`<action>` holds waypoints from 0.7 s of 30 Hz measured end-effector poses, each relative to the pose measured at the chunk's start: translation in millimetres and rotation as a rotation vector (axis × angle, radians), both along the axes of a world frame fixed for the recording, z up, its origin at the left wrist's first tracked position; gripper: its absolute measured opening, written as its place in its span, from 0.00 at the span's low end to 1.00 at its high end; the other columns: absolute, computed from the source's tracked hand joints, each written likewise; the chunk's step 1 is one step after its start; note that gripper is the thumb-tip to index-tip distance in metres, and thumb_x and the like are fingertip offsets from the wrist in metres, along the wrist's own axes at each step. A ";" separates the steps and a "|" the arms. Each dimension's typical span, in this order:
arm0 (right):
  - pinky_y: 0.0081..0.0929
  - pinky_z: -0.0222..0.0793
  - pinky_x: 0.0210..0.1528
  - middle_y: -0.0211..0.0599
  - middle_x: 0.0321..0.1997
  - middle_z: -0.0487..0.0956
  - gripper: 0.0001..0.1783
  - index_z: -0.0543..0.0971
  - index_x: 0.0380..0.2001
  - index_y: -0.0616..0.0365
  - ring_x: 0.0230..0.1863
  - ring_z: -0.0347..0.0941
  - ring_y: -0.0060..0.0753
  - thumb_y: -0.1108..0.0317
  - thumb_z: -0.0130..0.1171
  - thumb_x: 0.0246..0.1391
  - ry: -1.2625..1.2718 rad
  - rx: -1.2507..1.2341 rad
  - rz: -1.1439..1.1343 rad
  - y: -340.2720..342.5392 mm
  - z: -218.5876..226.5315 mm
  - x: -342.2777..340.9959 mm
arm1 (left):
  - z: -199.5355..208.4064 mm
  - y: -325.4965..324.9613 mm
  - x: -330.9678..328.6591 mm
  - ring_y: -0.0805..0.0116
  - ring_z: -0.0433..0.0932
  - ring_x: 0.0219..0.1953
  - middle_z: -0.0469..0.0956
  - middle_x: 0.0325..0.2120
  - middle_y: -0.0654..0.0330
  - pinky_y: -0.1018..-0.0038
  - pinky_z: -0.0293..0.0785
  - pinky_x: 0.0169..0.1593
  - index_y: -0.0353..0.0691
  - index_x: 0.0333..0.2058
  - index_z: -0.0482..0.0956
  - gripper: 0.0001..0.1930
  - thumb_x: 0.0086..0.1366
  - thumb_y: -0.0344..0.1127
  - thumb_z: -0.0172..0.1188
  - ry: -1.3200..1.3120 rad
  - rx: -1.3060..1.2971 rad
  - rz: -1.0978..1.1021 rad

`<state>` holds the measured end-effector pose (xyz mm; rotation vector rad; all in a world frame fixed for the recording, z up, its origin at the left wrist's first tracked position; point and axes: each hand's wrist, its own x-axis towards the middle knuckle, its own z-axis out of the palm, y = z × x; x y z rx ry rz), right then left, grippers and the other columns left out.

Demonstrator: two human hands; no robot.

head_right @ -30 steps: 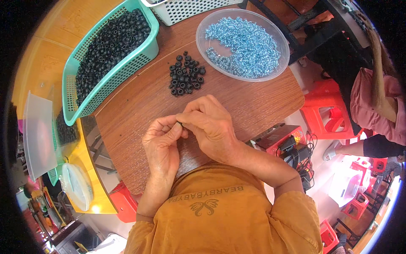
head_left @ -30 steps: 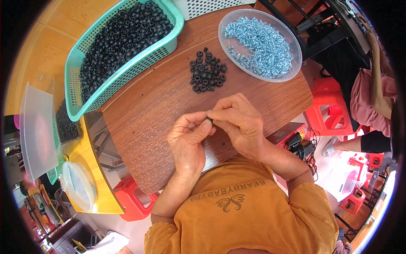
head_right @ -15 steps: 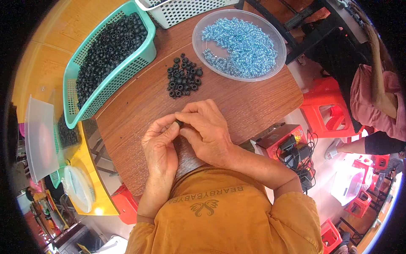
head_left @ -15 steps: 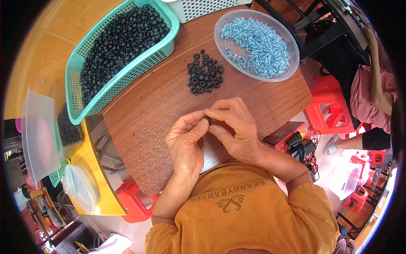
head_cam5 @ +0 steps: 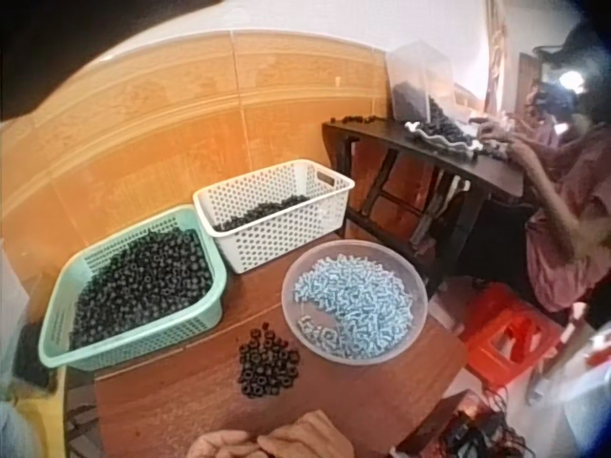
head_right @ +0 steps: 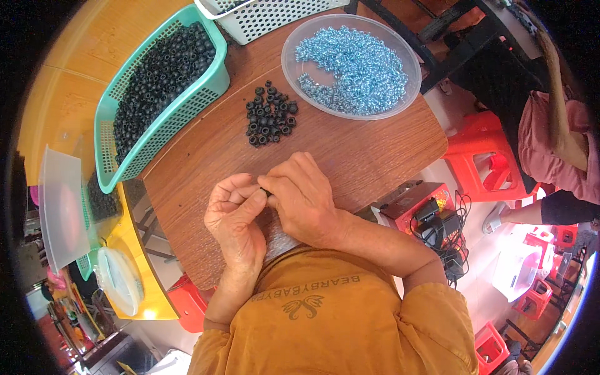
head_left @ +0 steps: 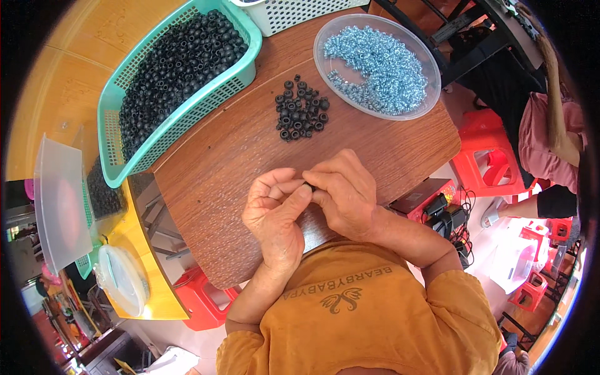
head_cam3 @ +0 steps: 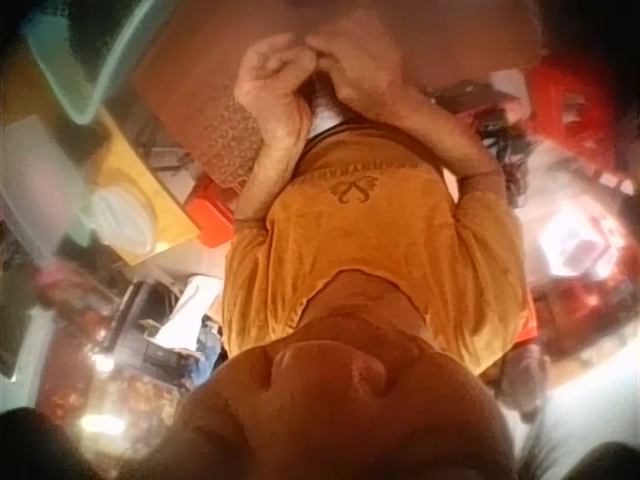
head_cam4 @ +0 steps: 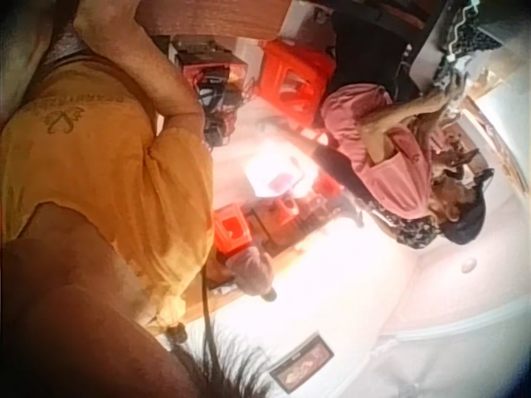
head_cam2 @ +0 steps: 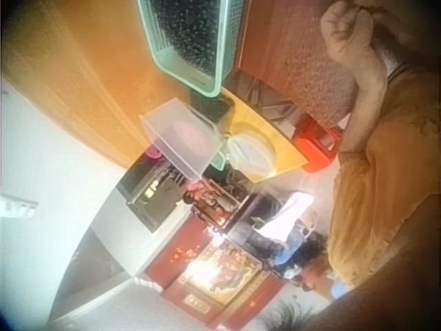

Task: The person repeatedly picks small black cylindrical components and light blue metallic pieces from containers on a table. They insert the metallic pieces into the black components by hand and place the assembled units into a growing pile on the table.

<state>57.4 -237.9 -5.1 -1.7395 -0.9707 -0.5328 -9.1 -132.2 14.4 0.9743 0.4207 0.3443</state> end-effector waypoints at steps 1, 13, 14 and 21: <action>0.31 0.57 0.25 0.40 0.25 0.70 0.15 0.73 0.27 0.65 0.24 0.64 0.38 0.79 0.61 0.28 -0.025 0.013 0.002 0.8 -1.9 0.6 | -0.4 -1.1 0.5 0.75 0.76 0.30 0.78 0.28 0.56 0.81 0.72 0.38 0.30 0.39 0.70 0.14 0.53 0.15 0.57 0.007 0.007 0.007; 0.33 0.59 0.26 0.40 0.25 0.70 0.13 0.72 0.27 0.66 0.25 0.64 0.40 0.77 0.60 0.32 -0.085 -0.012 0.048 5.1 -4.5 13.0 | 0.5 -0.3 5.0 0.76 0.74 0.34 0.77 0.31 0.59 0.82 0.69 0.42 0.28 0.41 0.70 0.12 0.57 0.19 0.53 0.029 -0.018 0.027; 0.33 0.59 0.27 0.41 0.26 0.70 0.14 0.73 0.29 0.65 0.25 0.65 0.40 0.77 0.60 0.33 -0.063 -0.016 0.050 5.3 -4.0 14.4 | 1.4 2.6 5.6 0.76 0.74 0.34 0.77 0.32 0.58 0.82 0.69 0.42 0.28 0.42 0.70 0.12 0.58 0.19 0.53 0.049 0.036 -0.013; 0.37 0.64 0.31 0.43 0.28 0.73 0.16 0.74 0.32 0.63 0.29 0.68 0.46 0.76 0.63 0.35 -0.008 -0.135 -0.019 -7.7 16.3 51.2 | -11.1 53.8 44.6 0.73 0.75 0.36 0.78 0.33 0.59 0.79 0.71 0.43 0.32 0.40 0.74 0.09 0.59 0.22 0.54 0.071 0.886 -0.076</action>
